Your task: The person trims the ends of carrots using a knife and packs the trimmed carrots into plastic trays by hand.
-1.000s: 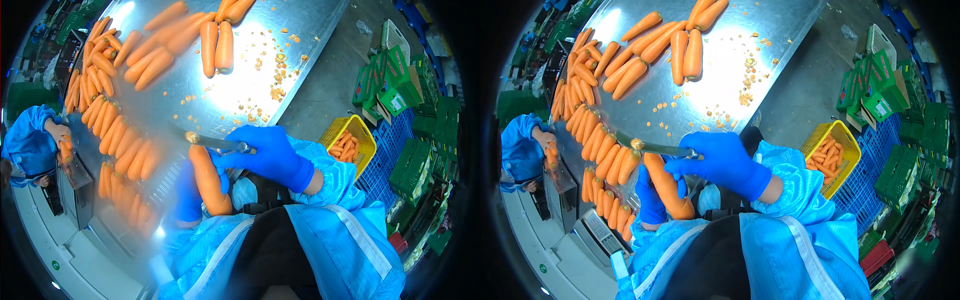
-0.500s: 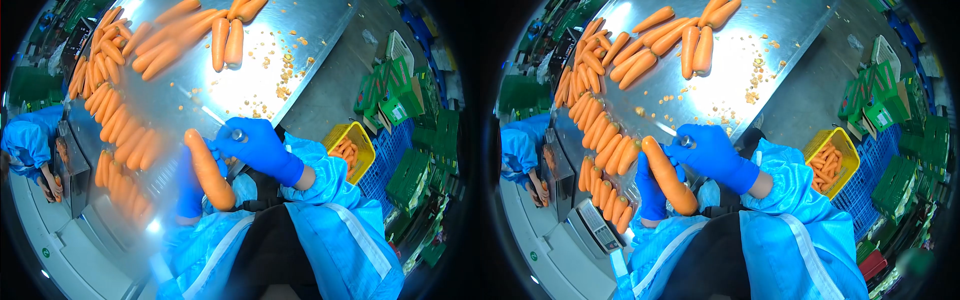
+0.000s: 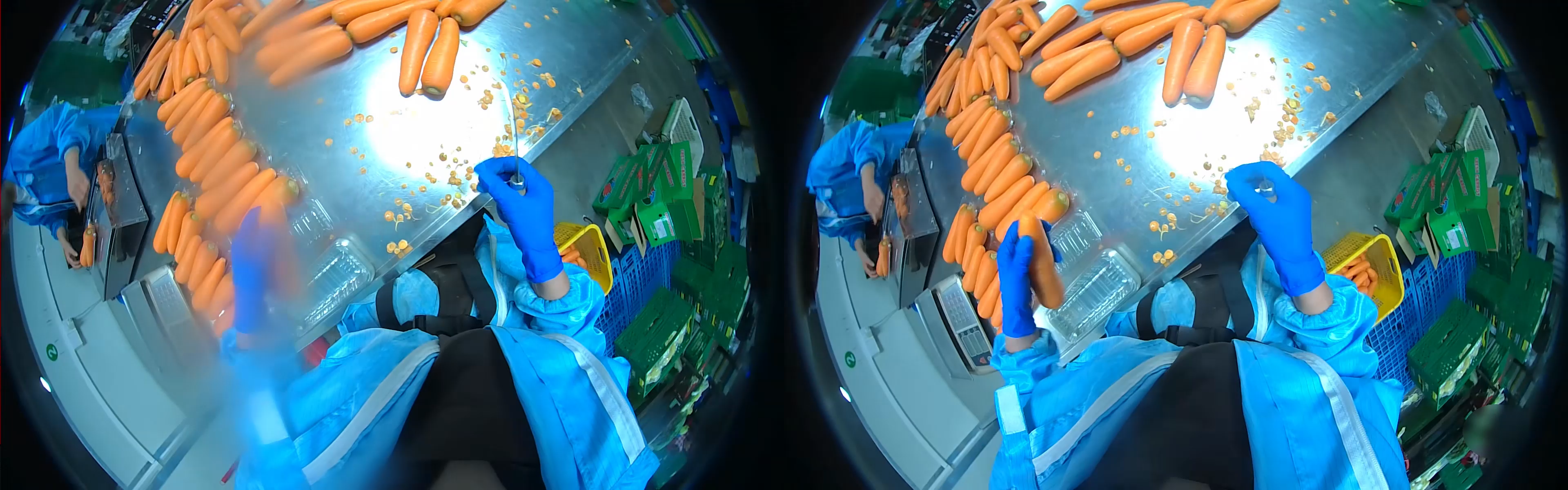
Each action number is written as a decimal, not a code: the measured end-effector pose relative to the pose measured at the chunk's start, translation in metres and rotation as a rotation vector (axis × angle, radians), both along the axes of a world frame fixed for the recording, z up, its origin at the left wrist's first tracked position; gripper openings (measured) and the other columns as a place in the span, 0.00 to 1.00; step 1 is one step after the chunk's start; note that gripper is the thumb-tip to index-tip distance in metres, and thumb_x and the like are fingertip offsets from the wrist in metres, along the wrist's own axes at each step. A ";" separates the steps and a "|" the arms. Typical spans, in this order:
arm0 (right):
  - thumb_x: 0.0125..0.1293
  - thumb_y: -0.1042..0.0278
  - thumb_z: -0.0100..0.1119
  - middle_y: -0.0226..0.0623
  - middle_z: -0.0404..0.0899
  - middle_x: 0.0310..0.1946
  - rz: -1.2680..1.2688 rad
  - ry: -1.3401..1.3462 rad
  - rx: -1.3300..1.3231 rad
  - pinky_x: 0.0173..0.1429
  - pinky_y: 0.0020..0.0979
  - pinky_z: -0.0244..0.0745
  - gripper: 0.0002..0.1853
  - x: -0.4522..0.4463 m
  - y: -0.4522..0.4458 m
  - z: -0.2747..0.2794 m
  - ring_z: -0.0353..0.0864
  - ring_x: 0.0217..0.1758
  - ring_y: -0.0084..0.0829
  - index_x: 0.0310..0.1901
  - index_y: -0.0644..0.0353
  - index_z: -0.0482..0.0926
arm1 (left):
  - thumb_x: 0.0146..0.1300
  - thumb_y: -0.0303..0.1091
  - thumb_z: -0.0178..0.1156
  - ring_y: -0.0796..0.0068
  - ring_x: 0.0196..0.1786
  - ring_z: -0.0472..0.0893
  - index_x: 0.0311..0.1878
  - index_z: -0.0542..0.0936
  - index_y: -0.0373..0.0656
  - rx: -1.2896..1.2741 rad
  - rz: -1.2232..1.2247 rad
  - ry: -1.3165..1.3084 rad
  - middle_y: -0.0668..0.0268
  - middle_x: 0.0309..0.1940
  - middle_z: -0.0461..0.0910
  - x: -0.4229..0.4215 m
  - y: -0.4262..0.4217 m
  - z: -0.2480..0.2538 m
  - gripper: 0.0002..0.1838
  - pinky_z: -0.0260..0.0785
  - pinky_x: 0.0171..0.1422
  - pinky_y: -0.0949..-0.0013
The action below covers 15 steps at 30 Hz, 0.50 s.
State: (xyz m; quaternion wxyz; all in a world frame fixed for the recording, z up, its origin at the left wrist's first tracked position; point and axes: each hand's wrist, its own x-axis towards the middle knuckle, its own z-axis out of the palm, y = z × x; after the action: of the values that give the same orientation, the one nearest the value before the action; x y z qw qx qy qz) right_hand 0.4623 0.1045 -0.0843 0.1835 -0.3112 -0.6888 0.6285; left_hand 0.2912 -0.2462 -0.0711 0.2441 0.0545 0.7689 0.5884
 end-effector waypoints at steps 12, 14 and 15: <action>0.63 0.65 0.68 0.29 0.83 0.26 0.117 -0.230 -0.089 0.34 0.22 0.72 0.08 -0.014 -0.001 0.005 0.78 0.28 0.16 0.37 0.60 0.84 | 0.51 0.42 0.73 0.52 0.51 0.75 0.52 0.81 0.44 -0.851 -0.402 0.686 0.55 0.44 0.76 0.007 -0.031 -0.071 0.25 0.68 0.56 0.56; 0.63 0.65 0.68 0.31 0.83 0.26 0.078 -0.263 -0.103 0.36 0.23 0.74 0.09 -0.017 0.005 0.009 0.80 0.30 0.18 0.37 0.61 0.83 | 0.52 0.40 0.73 0.51 0.51 0.75 0.53 0.81 0.44 -0.811 -0.335 0.720 0.54 0.46 0.76 0.015 -0.023 -0.069 0.25 0.68 0.58 0.56; 0.63 0.65 0.68 0.31 0.84 0.27 0.047 -0.205 -0.082 0.37 0.23 0.75 0.09 -0.017 0.008 0.005 0.80 0.31 0.18 0.37 0.61 0.83 | 0.52 0.40 0.73 0.51 0.52 0.75 0.53 0.81 0.44 -0.788 -0.304 0.741 0.54 0.47 0.76 0.017 -0.020 -0.068 0.25 0.68 0.58 0.56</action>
State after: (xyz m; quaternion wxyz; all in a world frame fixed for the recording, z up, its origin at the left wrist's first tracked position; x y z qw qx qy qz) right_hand 0.4449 0.1129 -0.0793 0.0843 -0.3648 -0.6847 0.6253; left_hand 0.3083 -0.2661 -0.1390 0.0417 0.2724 0.9485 0.1562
